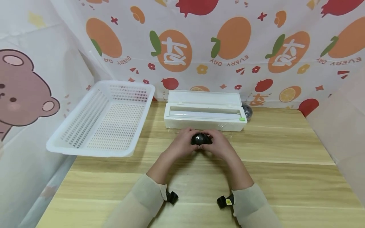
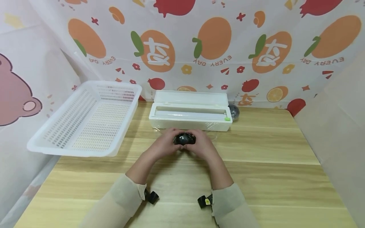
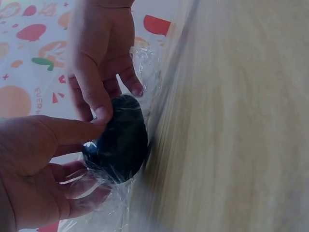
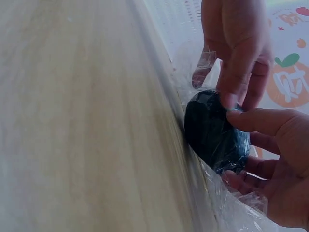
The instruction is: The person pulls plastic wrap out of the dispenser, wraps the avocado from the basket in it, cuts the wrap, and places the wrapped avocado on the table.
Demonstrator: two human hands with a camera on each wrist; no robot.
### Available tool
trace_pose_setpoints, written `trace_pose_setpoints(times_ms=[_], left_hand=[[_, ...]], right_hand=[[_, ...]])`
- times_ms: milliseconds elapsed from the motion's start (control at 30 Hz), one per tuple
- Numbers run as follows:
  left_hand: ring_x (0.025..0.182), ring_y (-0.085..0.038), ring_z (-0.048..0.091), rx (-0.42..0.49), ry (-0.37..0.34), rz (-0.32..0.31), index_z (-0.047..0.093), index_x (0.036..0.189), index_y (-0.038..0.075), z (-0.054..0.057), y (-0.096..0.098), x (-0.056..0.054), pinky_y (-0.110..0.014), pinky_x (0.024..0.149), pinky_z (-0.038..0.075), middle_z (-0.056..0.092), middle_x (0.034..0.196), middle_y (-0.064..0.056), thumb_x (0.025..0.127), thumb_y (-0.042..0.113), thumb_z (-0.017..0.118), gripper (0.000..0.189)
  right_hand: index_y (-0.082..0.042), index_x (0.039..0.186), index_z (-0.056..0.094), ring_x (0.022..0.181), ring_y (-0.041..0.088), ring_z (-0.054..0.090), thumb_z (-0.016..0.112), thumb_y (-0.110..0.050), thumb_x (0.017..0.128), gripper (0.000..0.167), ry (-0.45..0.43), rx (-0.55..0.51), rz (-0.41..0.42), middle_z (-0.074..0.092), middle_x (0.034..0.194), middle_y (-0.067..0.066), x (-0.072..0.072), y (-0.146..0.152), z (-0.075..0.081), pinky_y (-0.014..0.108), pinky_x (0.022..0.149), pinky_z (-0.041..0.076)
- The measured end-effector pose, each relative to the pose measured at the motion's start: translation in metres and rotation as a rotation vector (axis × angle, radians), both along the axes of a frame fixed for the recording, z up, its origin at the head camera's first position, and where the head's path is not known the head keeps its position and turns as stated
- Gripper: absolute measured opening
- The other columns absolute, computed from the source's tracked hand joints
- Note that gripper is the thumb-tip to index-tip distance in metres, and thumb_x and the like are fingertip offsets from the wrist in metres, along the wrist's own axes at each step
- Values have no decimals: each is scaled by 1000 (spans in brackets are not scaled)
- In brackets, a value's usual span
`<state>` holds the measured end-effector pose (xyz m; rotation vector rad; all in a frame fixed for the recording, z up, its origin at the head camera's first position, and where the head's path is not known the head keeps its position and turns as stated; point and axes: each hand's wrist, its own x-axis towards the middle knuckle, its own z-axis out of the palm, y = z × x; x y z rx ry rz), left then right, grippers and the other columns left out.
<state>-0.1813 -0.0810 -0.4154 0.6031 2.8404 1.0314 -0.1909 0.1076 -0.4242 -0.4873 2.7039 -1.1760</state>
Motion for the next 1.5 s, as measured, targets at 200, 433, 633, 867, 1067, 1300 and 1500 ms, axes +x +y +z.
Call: trace_pose_setpoints(times_ms=[200, 433, 633, 867, 1067, 1300, 1500], left_hand=[[121, -31, 52, -27, 20, 11, 62, 131, 5, -1, -1, -3, -44, 106, 42, 60, 126, -13, 83, 11, 78, 51], [124, -33, 51, -97, 34, -24, 57, 136, 5, -1, 0, -8, -45, 107, 41, 58, 129, -14, 90, 16, 72, 49], [123, -30, 50, -89, 12, -36, 56, 136, 5, -4, 0, -10, -45, 107, 41, 56, 128, -14, 93, 18, 69, 47], [127, -31, 48, -70, -23, -39, 53, 139, 5, -7, -4, -12, -45, 110, 39, 55, 132, -15, 95, 22, 67, 50], [133, -30, 48, -13, -69, 7, 49, 143, 6, 7, -12, -14, -46, 110, 40, 53, 142, -14, 94, 21, 68, 55], [112, -29, 61, 42, -19, 44, 61, 131, 6, 17, -12, -13, -43, 93, 53, 61, 128, -14, 89, 9, 71, 43], [118, -31, 55, -10, -65, 55, 58, 131, 5, 2, -1, -12, -47, 103, 45, 56, 126, -17, 87, 18, 76, 49]], right_hand=[[-16, 134, 60, 124, 32, 55, 75, -26, 86, 52, 27, 9, -41, 57, 137, 10, 1, 1, 8, 54, 103, 44], [-14, 131, 62, 121, 32, 55, 74, -12, 84, 48, 69, -116, -60, 54, 133, 10, 3, -4, 8, 55, 102, 43], [-16, 130, 63, 127, 37, 49, 81, -16, 78, 55, 41, -48, -79, 52, 135, 12, 1, -8, 0, 57, 107, 39], [-14, 132, 61, 125, 35, 52, 81, -18, 79, 56, 12, -9, -95, 55, 132, 12, -4, -6, -7, 54, 107, 39], [-14, 134, 61, 122, 37, 54, 81, -18, 81, 57, 27, 5, -86, 58, 128, 14, -8, -1, -7, 56, 106, 41], [-13, 134, 61, 122, 37, 54, 81, -18, 80, 57, 21, -5, -82, 58, 127, 14, -11, 2, -7, 55, 107, 40], [-12, 133, 62, 122, 34, 54, 80, -19, 82, 54, 22, -7, -78, 58, 127, 13, -12, 2, -8, 52, 107, 41]])
